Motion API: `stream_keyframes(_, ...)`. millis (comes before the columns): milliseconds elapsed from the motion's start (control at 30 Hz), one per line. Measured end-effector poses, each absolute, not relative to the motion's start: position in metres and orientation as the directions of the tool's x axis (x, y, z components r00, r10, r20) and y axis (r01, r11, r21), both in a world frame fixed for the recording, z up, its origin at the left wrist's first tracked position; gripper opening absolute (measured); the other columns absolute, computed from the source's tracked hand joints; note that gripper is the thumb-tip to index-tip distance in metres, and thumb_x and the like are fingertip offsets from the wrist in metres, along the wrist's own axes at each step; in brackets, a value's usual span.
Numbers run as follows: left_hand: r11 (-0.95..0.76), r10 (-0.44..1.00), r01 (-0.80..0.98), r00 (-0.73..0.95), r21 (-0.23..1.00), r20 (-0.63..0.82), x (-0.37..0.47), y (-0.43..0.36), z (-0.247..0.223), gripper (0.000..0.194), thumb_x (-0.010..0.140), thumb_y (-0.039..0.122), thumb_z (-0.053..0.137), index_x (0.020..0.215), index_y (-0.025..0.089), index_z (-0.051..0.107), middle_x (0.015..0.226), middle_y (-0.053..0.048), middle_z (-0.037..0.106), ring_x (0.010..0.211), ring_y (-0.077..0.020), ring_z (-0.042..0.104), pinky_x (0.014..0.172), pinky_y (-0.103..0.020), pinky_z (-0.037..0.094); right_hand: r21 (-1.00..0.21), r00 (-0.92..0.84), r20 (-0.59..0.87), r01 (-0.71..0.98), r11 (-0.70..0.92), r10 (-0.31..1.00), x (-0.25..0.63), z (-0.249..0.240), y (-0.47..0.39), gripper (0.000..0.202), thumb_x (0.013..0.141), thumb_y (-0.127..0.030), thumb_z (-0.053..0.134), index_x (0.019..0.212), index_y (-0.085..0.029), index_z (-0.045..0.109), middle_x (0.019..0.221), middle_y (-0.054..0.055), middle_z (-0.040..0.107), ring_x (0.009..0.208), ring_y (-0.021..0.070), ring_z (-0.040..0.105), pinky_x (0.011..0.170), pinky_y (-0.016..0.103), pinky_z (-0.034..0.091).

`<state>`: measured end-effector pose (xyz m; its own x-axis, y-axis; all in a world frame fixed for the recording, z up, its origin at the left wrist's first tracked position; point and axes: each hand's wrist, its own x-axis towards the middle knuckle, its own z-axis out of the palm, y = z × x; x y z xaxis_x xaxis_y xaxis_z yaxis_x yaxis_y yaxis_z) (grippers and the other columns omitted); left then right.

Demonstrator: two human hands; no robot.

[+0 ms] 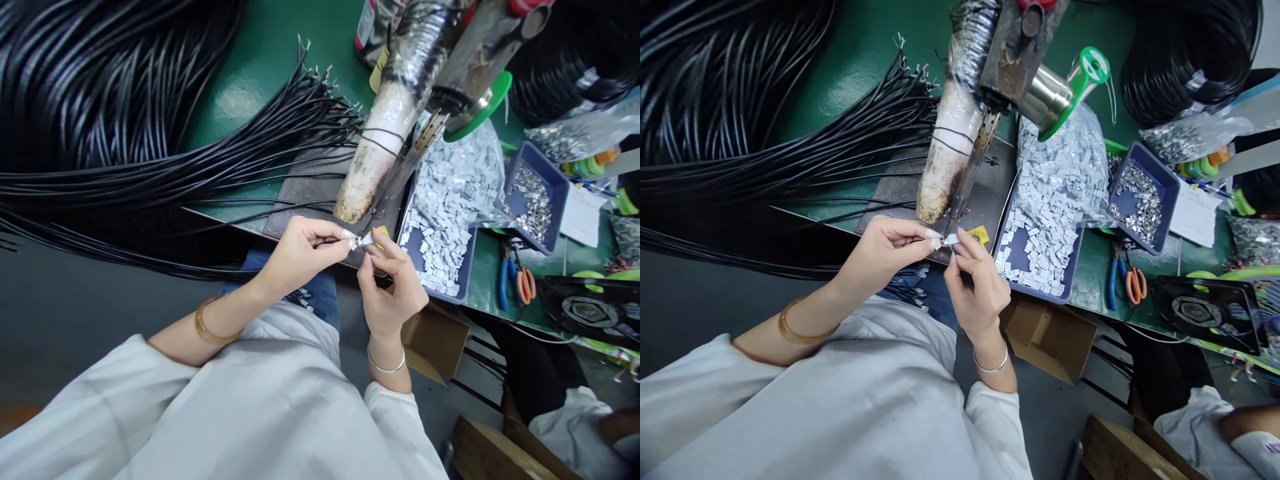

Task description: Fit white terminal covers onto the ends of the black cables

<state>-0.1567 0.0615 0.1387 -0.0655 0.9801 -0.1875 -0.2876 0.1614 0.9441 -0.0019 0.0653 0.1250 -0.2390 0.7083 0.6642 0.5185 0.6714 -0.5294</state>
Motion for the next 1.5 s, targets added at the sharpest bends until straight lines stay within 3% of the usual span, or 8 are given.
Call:
stream_keyframes(300, 0.124, 0.974, -0.249, -0.154, 0.961, -0.166, -0.153, 0.062, 0.145, 0.006, 0.069, 0.018, 0.075, 0.068, 0.013, 0.074, 0.065, -0.001, 0.069, 0.058, -0.0090, 0.056, 0.054, -0.017, 0.044, -0.498, -0.223, 0.688, 0.547, 0.672, 0.691, -0.007, 0.132, 0.067, 0.021, 0.081, -0.008, 0.068, 0.095, -0.023, 0.062, 0.116, 0.007, 0.073, 0.100, 0.0212, 0.074, 0.077, 0.033, 0.067)
stream_keyframes(567, 0.134, 0.982, -0.215, -0.104, 0.967, -0.159, -0.156, 0.061, 0.144, 0.005, 0.070, 0.016, 0.071, 0.069, 0.013, 0.074, 0.065, 0.000, 0.068, 0.056, -0.0076, 0.053, 0.052, -0.016, 0.042, -0.494, -0.220, 0.674, 0.575, 0.652, 0.705, -0.005, 0.132, 0.062, 0.018, 0.081, -0.009, 0.068, 0.089, -0.023, 0.059, 0.109, 0.005, 0.076, 0.087, 0.0165, 0.076, 0.073, 0.028, 0.065)
stream_keyframes(800, 0.212, 0.977, -0.238, 0.037, 0.948, -0.209, -0.160, 0.056, 0.146, 0.006, 0.071, 0.016, 0.068, 0.069, 0.011, 0.072, 0.056, 0.003, 0.054, 0.051, -0.0054, 0.041, 0.047, -0.017, 0.030, -0.702, -0.207, 0.485, 0.487, 0.520, 0.849, 0.003, 0.139, 0.061, 0.013, 0.087, -0.012, 0.063, 0.096, -0.022, 0.063, 0.104, 0.006, 0.075, 0.094, 0.0169, 0.073, 0.064, 0.025, 0.061)
stream_keyframes(967, 0.206, 0.977, -0.254, 0.110, 0.945, -0.183, -0.161, 0.052, 0.148, 0.009, 0.074, 0.018, 0.067, 0.069, 0.010, 0.069, 0.056, 0.003, 0.048, 0.053, -0.0053, 0.038, 0.049, -0.017, 0.030, -0.549, -0.197, 0.621, 0.581, 0.600, 0.759, 0.005, 0.148, 0.061, 0.018, 0.082, -0.010, 0.070, 0.092, -0.025, 0.069, 0.083, -0.001, 0.065, 0.076, 0.0118, 0.064, 0.064, 0.025, 0.055)
stream_keyframes(1233, 0.153, 0.986, -0.202, 0.090, 0.967, -0.137, -0.160, 0.047, 0.145, 0.007, 0.072, 0.015, 0.065, 0.067, 0.010, 0.067, 0.063, 0.001, 0.055, 0.058, -0.0071, 0.045, 0.053, -0.018, 0.037, -0.483, -0.478, 0.458, 0.574, 0.661, 0.749, 0.006, 0.151, 0.061, 0.011, 0.089, -0.012, 0.059, 0.093, -0.021, 0.056, 0.084, 0.001, 0.060, 0.079, 0.0128, 0.059, 0.066, 0.026, 0.050)
stream_keyframes(1300, 0.142, 0.989, -0.199, 0.071, 0.970, -0.130, -0.159, 0.046, 0.144, 0.008, 0.073, 0.016, 0.065, 0.069, 0.010, 0.068, 0.063, 0.001, 0.055, 0.058, -0.0072, 0.045, 0.053, -0.018, 0.037, -0.485, -0.445, 0.477, 0.586, 0.649, 0.758, 0.007, 0.148, 0.060, 0.010, 0.090, -0.012, 0.057, 0.094, -0.021, 0.054, 0.084, 0.001, 0.059, 0.080, 0.0133, 0.060, 0.067, 0.026, 0.050)
stream_keyframes(1433, 0.135, 0.991, -0.209, 0.033, 0.969, -0.131, -0.157, 0.046, 0.143, 0.011, 0.074, 0.017, 0.065, 0.073, 0.010, 0.072, 0.058, 0.002, 0.049, 0.052, -0.0056, 0.036, 0.047, -0.018, 0.029, -0.643, -0.191, 0.560, 0.514, 0.568, 0.806, 0.006, 0.143, 0.057, 0.014, 0.090, -0.011, 0.058, 0.099, -0.022, 0.056, 0.091, 0.001, 0.066, 0.083, 0.0133, 0.067, 0.069, 0.027, 0.057)
stream_keyframes(1500, 0.130, 0.992, -0.219, 0.025, 0.967, -0.128, -0.157, 0.046, 0.143, 0.011, 0.072, 0.017, 0.065, 0.074, 0.009, 0.073, 0.059, 0.002, 0.049, 0.051, -0.0053, 0.036, 0.046, -0.019, 0.027, -0.676, -0.154, 0.553, 0.492, 0.549, 0.819, 0.005, 0.143, 0.056, 0.015, 0.087, -0.011, 0.062, 0.096, -0.022, 0.059, 0.097, 0.003, 0.070, 0.087, 0.0144, 0.070, 0.067, 0.026, 0.059)
